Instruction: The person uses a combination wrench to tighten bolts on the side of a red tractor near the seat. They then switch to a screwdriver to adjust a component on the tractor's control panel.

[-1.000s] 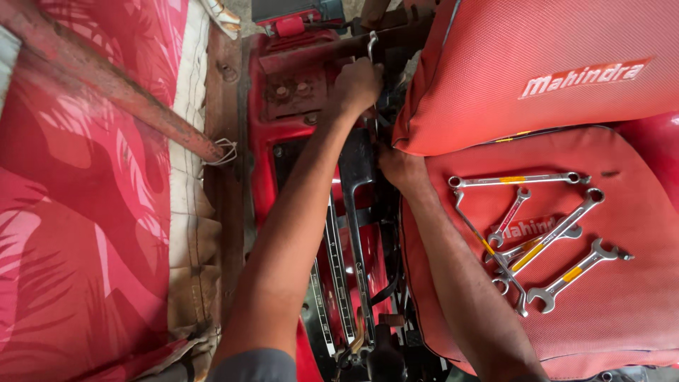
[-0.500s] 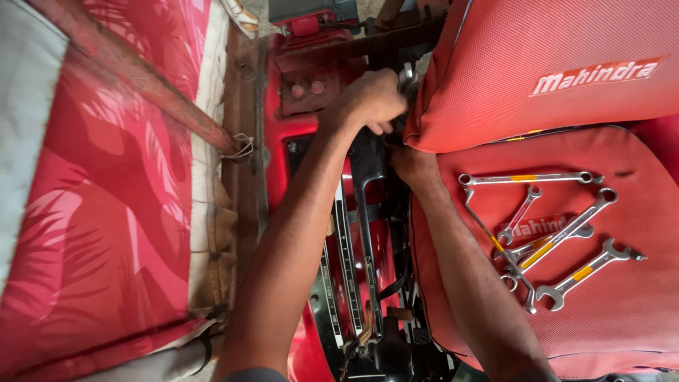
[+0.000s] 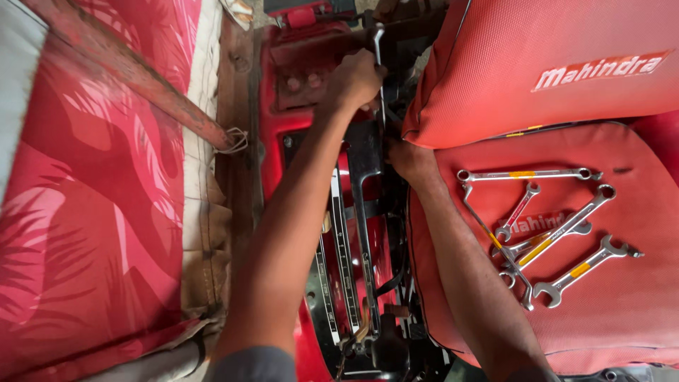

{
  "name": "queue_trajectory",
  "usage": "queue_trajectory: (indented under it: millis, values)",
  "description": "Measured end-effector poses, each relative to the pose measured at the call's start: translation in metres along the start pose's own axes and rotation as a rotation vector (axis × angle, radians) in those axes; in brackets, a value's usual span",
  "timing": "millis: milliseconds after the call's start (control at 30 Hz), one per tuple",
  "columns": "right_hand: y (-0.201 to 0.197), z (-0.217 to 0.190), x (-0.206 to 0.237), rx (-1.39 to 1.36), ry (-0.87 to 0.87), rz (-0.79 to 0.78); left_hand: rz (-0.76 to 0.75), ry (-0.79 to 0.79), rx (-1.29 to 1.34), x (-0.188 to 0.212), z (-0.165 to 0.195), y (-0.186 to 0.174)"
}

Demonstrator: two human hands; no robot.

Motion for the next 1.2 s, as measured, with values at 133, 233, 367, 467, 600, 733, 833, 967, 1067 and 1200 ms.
queue_trajectory:
  millis: [133, 233, 367, 467, 600, 733, 833, 967, 1067, 1200]
  values:
    - [-0.003, 0.003, 0.000, -0.001, 0.103, 0.095, 0.167, -0.002, -0.132, -0.018, 0.002, 0.010]
    - [0.002, -0.040, 0.014, 0.940, -0.495, 0.174, 0.122, -0.026, -0.105, -0.021, 0.003, 0.020]
    - [0.011, -0.047, 0.022, 1.357, -0.709, 0.179, 0.174, 0.014, -0.091, -0.021, 0.011, 0.016]
    - [0.015, -0.053, 0.028, 1.483, -0.845, 0.300, 0.232, -0.080, -0.071, -0.019, 0.005, 0.010]
    - [0.006, -0.048, 0.018, 1.278, -0.641, 0.280, 0.109, -0.081, 0.068, -0.013, 0.003, 0.013]
    - [-0.003, -0.038, 0.014, 1.129, -0.522, 0.197, -0.284, -0.055, 0.039, -0.005, 0.019, 0.024]
    - [-0.002, -0.034, 0.017, 1.259, -0.593, 0.185, -0.534, 0.055, -0.206, 0.011, 0.034, 0.020]
    - [-0.010, -0.015, 0.008, 1.093, -0.329, 0.106, -0.565, 0.126, -0.436, 0.035, 0.046, 0.003]
    - [-0.027, 0.008, 0.006, 0.288, 0.033, 0.197, -0.564, 0.166, -0.514, 0.044, 0.049, -0.002]
    - [-0.012, -0.009, 0.006, 0.577, -0.170, 0.066, -0.410, 0.166, -0.243, 0.023, 0.041, -0.002]
Point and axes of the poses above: each hand's wrist, its own x-axis away from the middle knuckle, its own y-axis out of the palm, z = x × y, the point moved 7 cm from there along -x, towards the middle knuckle, and after that the axes turned 6 degrees about -x, right-handed, at the moved point
